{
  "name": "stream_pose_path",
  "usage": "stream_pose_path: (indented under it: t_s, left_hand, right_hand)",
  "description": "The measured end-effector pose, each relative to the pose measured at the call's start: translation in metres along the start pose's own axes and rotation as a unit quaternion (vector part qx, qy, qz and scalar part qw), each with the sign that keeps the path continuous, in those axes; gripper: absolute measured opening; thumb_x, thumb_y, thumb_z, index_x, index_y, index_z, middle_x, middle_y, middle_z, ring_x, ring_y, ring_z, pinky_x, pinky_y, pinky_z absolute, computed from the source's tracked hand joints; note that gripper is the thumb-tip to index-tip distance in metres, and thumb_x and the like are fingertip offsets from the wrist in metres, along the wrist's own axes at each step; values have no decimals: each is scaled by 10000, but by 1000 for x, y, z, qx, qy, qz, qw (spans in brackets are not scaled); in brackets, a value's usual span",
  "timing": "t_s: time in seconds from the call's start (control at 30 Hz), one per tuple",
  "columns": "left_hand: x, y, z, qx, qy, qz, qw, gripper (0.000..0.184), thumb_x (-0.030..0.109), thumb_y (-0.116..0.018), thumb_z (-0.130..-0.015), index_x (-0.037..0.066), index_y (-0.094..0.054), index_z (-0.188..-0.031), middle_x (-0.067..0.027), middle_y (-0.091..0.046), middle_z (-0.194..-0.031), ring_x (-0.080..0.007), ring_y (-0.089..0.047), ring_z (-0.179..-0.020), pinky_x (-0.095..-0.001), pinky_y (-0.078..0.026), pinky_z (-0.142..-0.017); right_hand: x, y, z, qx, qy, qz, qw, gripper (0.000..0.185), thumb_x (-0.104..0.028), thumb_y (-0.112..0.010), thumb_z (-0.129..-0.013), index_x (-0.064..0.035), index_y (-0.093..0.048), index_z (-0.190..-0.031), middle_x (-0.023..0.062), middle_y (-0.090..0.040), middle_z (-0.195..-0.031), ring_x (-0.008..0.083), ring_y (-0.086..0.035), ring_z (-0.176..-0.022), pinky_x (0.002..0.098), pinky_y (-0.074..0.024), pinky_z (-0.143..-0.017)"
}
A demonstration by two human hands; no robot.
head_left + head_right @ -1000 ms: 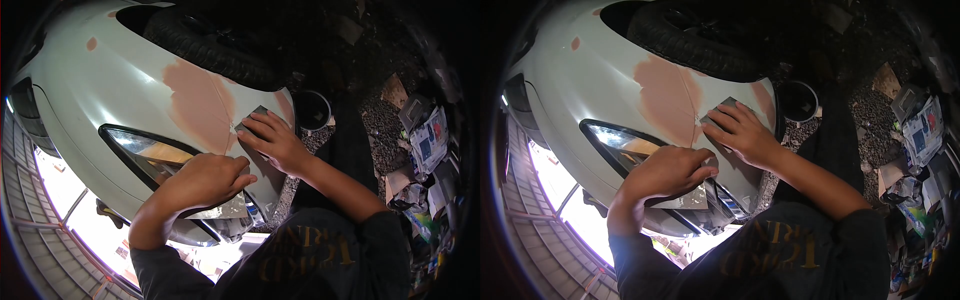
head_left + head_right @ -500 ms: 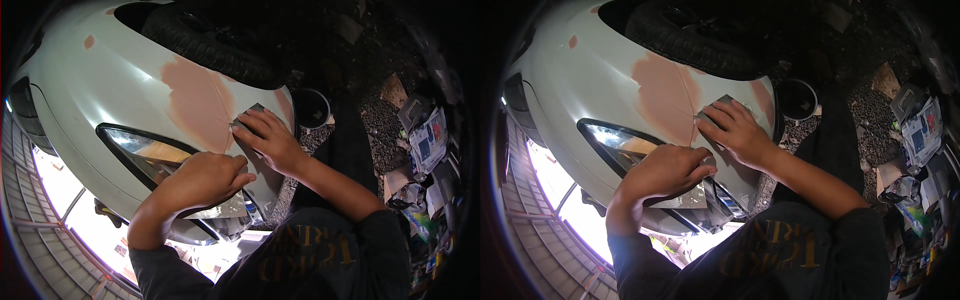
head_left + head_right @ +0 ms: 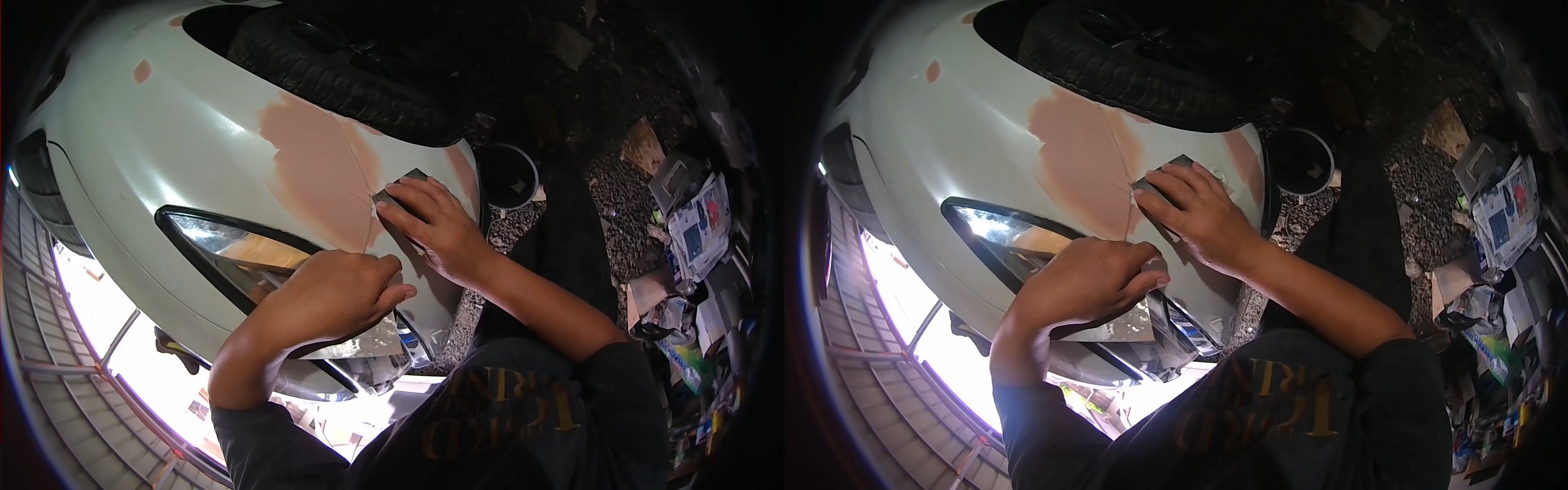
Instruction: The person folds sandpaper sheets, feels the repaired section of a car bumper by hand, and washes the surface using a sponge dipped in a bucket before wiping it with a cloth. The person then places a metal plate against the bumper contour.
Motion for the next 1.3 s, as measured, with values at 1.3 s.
stream_pose_path:
  t_s: [1.3]
  left_hand:
    - [2, 5, 10, 1, 73, 62, 995, 237, 255, -496, -1006, 26, -542, -1037, -219, -660, -746, -440, -648, -717, -527, -502, -683]
  right_hand:
    - [15, 19, 39, 28, -425, -598, 679, 372, -172, -620, -978, 34, -532, -1274, 96, -633, -1180, 155, -608, -1047, 301, -480, -937]
Point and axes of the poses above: each hand's wrist, its own z-axis away from the middle knuckle, its own y-axis out of the back of the hand, x = y × z, the point moved 3 cm from there along -z, towards the middle knuckle
